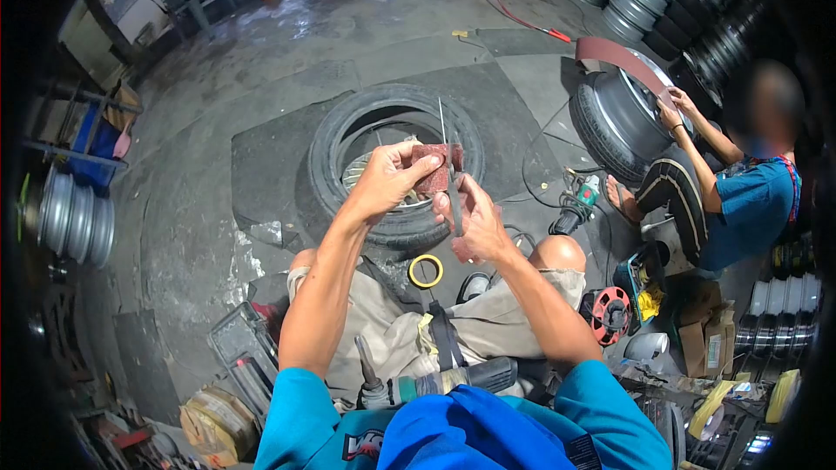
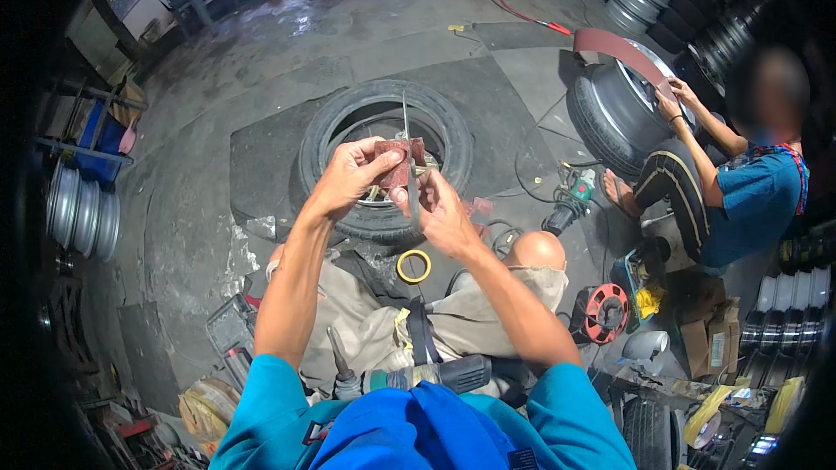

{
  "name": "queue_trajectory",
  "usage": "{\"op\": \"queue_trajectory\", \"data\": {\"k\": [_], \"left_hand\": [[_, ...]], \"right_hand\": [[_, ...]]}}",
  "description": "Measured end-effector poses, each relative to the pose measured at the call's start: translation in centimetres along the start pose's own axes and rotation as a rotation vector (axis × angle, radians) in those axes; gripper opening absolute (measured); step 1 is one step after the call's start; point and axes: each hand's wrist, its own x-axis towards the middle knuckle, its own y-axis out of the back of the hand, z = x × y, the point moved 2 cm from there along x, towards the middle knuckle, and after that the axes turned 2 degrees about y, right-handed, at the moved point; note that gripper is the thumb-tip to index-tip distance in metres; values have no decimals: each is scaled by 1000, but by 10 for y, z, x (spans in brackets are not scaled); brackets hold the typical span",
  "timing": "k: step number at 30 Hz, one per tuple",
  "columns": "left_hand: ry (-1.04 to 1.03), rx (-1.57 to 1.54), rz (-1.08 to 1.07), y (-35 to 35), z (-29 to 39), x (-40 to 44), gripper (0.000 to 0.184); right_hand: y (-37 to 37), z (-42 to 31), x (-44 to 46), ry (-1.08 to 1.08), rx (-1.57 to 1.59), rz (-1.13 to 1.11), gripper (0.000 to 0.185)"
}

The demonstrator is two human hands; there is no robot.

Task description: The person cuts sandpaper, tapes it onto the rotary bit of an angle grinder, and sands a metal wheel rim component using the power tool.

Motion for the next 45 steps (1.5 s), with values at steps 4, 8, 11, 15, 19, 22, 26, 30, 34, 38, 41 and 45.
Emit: {"op": "queue_trajectory", "data": {"k": [4, 8, 11, 15, 19, 22, 26, 30, 34, 38, 41, 45], "left_hand": [[10, -15, -7, 4, -8, 4, 23], [-5, 38, -30, -14, -3, 3, 21], [76, -17, -210, -36, -19, 10, 20], [199, -34, -330, -52, -36, 25, 24], [327, -114, -375, -67, -50, 36, 23], [355, -145, -421, -75, -63, 45, 22], [426, -158, -458, -87, -74, 52, 23], [415, -201, -463, -83, -68, 51, 23], [364, -123, -278, -56, -44, 41, 26], [346, 25, -236, -46, -34, 29, 37], [296, 33, -257, -48, -30, 21, 39], [256, 148, -184, -45, -20, 14, 38]], "right_hand": [[-2, 3, -2, -4, 83, -13, 43], [5, 14, -20, -100, -77, 5, 56], [11, 20, -44, -128, 76, 91, 63], [19, 27, -56, -218, 228, 153, 60], [27, 52, -68, -273, 186, 262, 59], [30, 52, -74, -294, 144, 325, 58], [39, 56, -84, -316, 101, 395, 56], [53, 46, -81, -249, 220, 434, 54], [128, 22, -68, -343, 231, 530, 54], [208, 15, -44, -331, -190, 396, 65], [253, 13, -22, -434, -408, 428, 79], [354, 71, -4, -433, -724, 590, 60]]}}
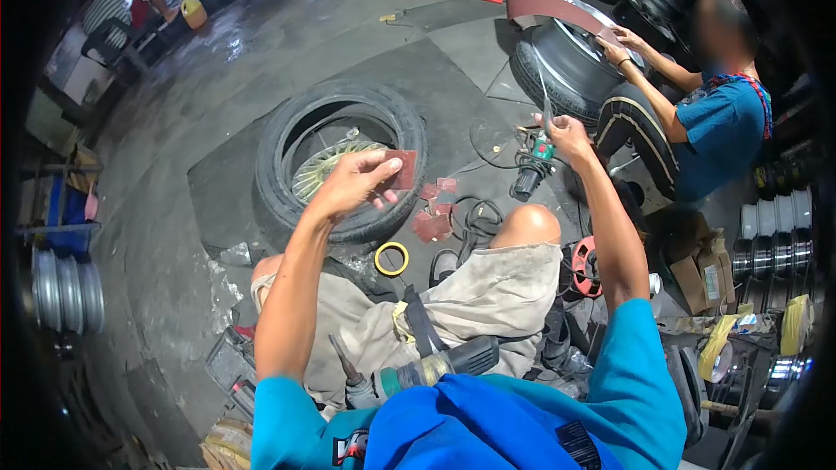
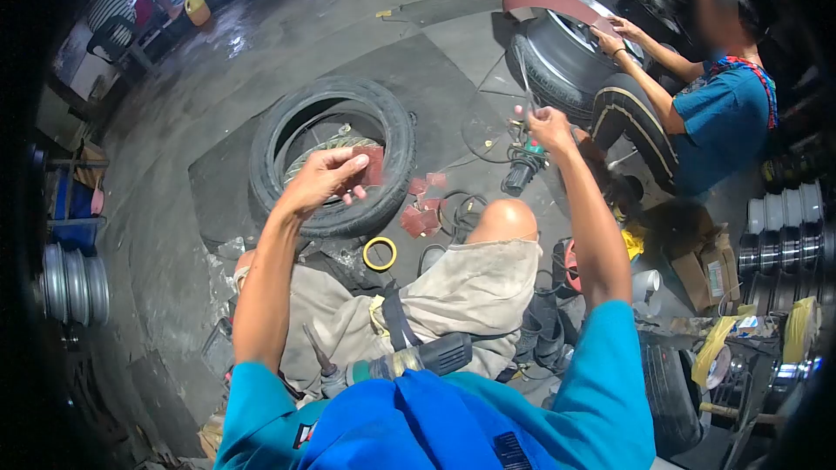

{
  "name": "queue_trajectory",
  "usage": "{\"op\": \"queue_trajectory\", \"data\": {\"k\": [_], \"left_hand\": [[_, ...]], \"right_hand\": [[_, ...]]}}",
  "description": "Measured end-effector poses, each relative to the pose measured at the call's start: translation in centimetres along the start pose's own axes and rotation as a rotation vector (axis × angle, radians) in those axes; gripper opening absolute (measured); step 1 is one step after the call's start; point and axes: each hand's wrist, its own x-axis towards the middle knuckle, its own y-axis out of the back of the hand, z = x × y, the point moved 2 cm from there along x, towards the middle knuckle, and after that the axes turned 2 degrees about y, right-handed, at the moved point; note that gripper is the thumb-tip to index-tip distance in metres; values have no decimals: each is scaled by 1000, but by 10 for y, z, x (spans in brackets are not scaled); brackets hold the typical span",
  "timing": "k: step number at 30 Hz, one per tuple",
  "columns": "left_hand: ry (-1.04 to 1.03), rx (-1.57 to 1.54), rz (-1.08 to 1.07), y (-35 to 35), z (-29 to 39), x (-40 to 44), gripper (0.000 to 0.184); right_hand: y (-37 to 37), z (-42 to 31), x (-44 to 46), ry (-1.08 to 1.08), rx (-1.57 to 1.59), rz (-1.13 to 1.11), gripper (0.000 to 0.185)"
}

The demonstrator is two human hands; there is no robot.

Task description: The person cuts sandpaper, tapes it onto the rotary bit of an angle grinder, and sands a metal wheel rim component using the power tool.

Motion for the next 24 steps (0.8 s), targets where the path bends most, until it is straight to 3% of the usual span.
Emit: {"op": "queue_trajectory", "data": {"k": [3, 5, 7, 10, 15, 19, 24], "left_hand": [[-52, 114, 97, 8, 2, -7, 36], [-100, 113, 161, 10, 1, -7, 34], [-145, 138, 189, 19, -5, -7, 32], [-128, 126, 189, 14, 2, -12, 31], [-170, 158, 178, 18, 12, -13, 28], [-195, 150, 281, 34, 26, -22, 28], [-183, 356, 377, 48, 37, -54, 28]], "right_hand": [[28, 28, 24, -67, -161, 226, 31], [57, 20, 6, -81, -161, 331, 45], [77, 61, 38, 44, -294, 424, 53], [118, 57, 42, -65, -241, 355, 58], [172, 101, 79, 32, -354, 478, 65], [204, 85, 60, -37, -470, 538, 49], [230, 127, 89, -8, -429, 557, 46]]}}
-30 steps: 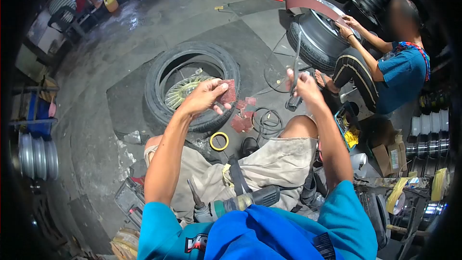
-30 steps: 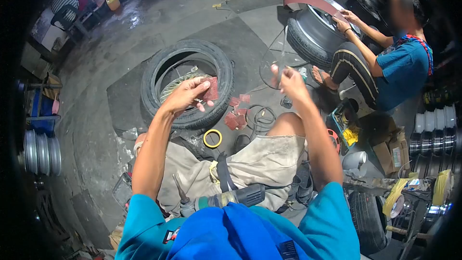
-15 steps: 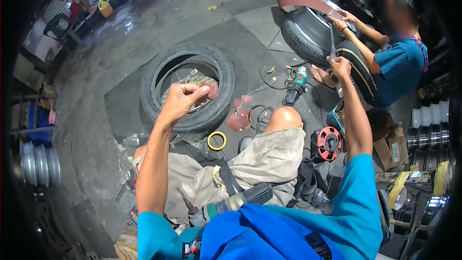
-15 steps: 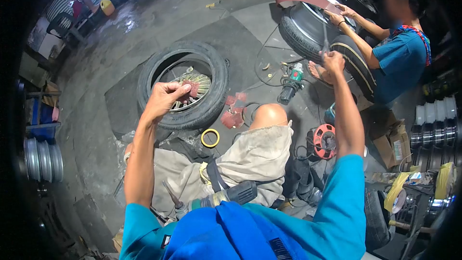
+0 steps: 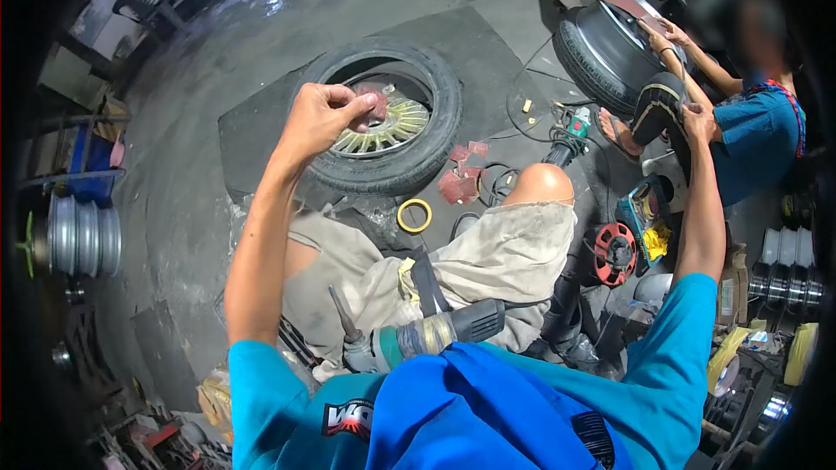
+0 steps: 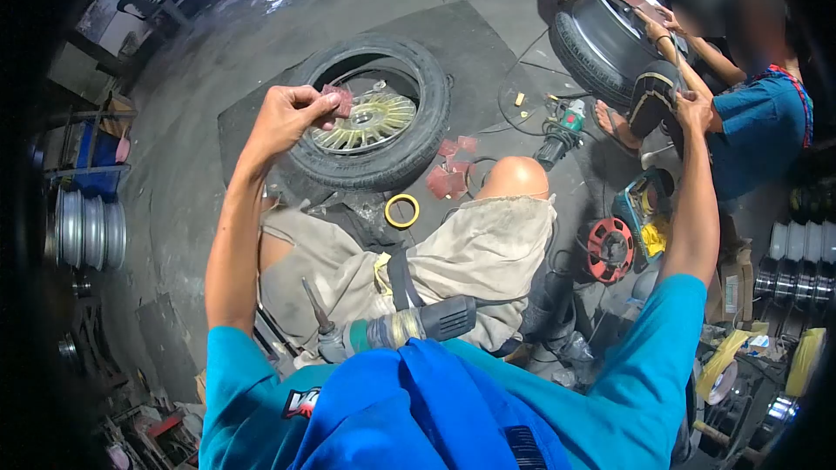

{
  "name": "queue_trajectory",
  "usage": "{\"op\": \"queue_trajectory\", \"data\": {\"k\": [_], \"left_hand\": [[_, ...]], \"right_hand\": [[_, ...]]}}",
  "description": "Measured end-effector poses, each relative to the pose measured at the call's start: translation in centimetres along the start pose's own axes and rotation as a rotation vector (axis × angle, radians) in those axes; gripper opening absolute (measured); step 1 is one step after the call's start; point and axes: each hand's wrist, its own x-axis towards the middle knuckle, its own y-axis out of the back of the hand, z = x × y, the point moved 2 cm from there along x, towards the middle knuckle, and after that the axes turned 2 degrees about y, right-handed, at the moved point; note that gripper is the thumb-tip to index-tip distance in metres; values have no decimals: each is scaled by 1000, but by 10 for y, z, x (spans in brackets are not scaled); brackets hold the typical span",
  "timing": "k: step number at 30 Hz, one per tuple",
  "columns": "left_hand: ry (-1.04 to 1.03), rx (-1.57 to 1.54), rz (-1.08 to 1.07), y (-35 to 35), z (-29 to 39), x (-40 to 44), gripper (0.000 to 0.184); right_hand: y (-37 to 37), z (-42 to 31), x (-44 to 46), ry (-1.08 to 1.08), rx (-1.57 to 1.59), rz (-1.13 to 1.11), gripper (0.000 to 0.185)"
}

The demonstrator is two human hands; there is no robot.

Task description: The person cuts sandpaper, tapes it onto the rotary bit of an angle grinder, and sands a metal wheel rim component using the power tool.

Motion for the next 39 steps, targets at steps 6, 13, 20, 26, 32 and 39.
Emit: {"op": "queue_trajectory", "data": {"k": [6, 13, 20, 26, 32, 39], "left_hand": [[-16, 62, -32, 22, -11, -35, 30], [112, -2, -27, 61, -12, -88, 25], [112, 6, -13, 61, -16, -121, 12], [28, 95, 33, 63, -13, -132, 18], [293, -158, 71, 68, -20, -137, 15], [242, -206, 16, 65, -12, -153, 18]], "right_hand": [[10, 8, -1, 23, -33, 16, 42], [39, 6, -17, 28, 3, 35, 34], [34, 20, -5, 30, -61, 57, 35], [2, 41, 25, 80, -236, -13, 45], [-14, 50, 41, 236, -119, -16, 46], [1, 14, 84, 276, -2, 182, 38]]}}
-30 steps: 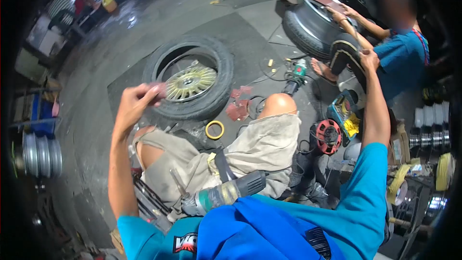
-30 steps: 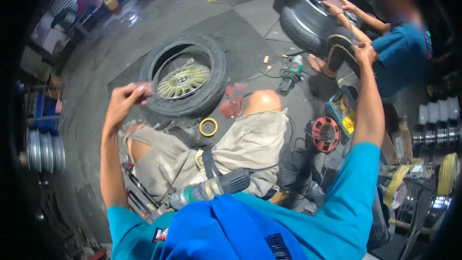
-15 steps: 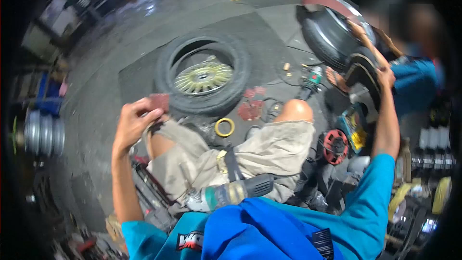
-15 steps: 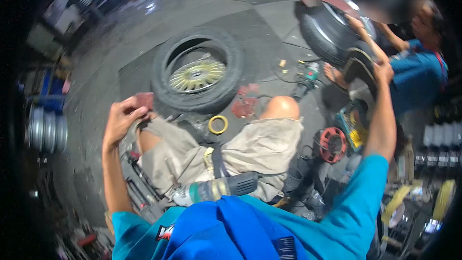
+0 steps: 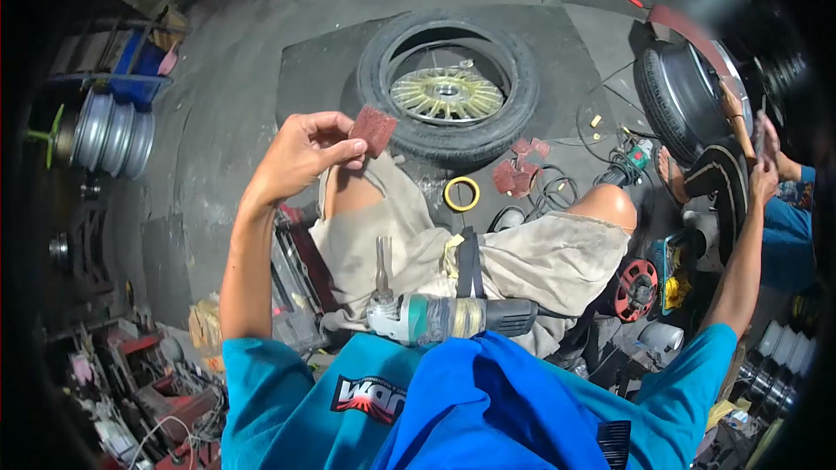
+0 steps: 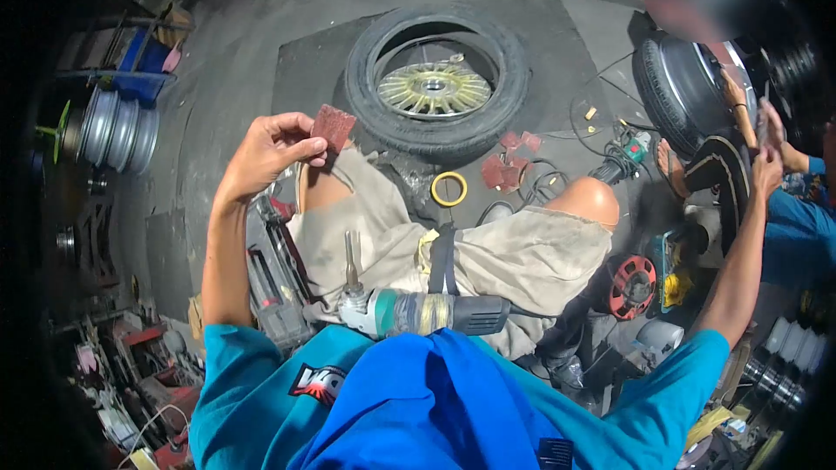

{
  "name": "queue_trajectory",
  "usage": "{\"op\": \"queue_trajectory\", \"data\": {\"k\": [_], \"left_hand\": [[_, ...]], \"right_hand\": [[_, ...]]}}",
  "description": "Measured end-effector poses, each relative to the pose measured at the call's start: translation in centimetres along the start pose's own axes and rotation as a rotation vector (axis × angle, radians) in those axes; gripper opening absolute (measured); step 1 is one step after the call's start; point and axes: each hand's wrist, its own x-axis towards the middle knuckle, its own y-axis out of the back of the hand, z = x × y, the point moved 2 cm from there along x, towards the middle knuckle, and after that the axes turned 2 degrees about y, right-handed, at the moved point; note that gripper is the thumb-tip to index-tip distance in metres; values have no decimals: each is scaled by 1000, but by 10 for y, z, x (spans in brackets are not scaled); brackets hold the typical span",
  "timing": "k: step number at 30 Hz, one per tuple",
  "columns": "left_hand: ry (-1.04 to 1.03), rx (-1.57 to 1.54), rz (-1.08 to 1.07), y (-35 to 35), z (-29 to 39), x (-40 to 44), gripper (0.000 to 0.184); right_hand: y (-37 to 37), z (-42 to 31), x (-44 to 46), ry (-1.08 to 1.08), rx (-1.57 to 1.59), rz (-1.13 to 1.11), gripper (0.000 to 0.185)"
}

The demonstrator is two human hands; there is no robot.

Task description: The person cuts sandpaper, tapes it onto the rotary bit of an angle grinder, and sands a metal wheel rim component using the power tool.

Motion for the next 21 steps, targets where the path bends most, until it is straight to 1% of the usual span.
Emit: {"op": "queue_trajectory", "data": {"k": [1, 3, 4, 6, 7, 8, 9, 10, 11, 12, 13, 14, 15, 16, 17, 18, 19, 20, 21], "left_hand": [[11, -7, 12, -5, 6, -5, 17], [29, 18, -8, -9, 9, -13, 17], [35, 40, -35, -13, 12, -16, 17], [71, -3, -49, -27, 18, -21, 16], [64, -73, -110, -34, 18, -22, 16], [56, -140, -173, -42, 19, -22, 15], [28, -128, -187, -49, 19, -22, 14], [-53, -109, -227, -55, 13, -20, 14], [-11, -123, -263, -61, 15, -20, 15], [32, -137, -296, -66, 17, -21, 16], [40, -140, -291, -70, 18, -23, 16], [73, -208, -316, -75, 19, -25, 17], [102, -276, -342, -78, 19, -27, 18], [105, -279, -337, -80, 18, -29, 18], [116, -312, -311, -81, 17, -33, 18], [125, -344, -281, -81, 16, -38, 19], [126, -346, -269, -79, 14, -45, 19], [110, -126, -139, -72, 11, -53, 19], [91, 96, -14, -65, 8, -62, 21]], "right_hand": [[13, -27, 8, 102, -26, 62, 36], [45, -103, 6, 505, -75, 272, 32], [63, -147, -8, 611, -21, 311, 30], [99, -257, -67, 655, 494, 137, 27], [112, -314, -111, 553, 717, -71, 33], [162, -388, -172, 702, 634, -156, 38], [180, -428, -215, 781, 746, -320, 45], [196, -458, -258, 860, 855, -422, 53], [201, -483, -292, 1061, 952, -440, 57], [206, -498, -330, 991, 1136, -645, 58], [213, -513, -355, 1104, 1158, -565, 58], [216, -524, -373, 1217, 1178, -480, 57], [211, -533, -385, 1221, 1183, -485, 57], [206, -539, -394, 1184, 1261, -449, 55], [202, -541, -399, 1146, 1337, -410, 52], [199, -543, -403, 1153, 1342, -412, 52], [195, -544, -404, 1005, 1388, -478, 45], [192, -545, -405, 850, 1427, -543, 39], [193, -544, -408, 614, 1461, -730, 23]]}}
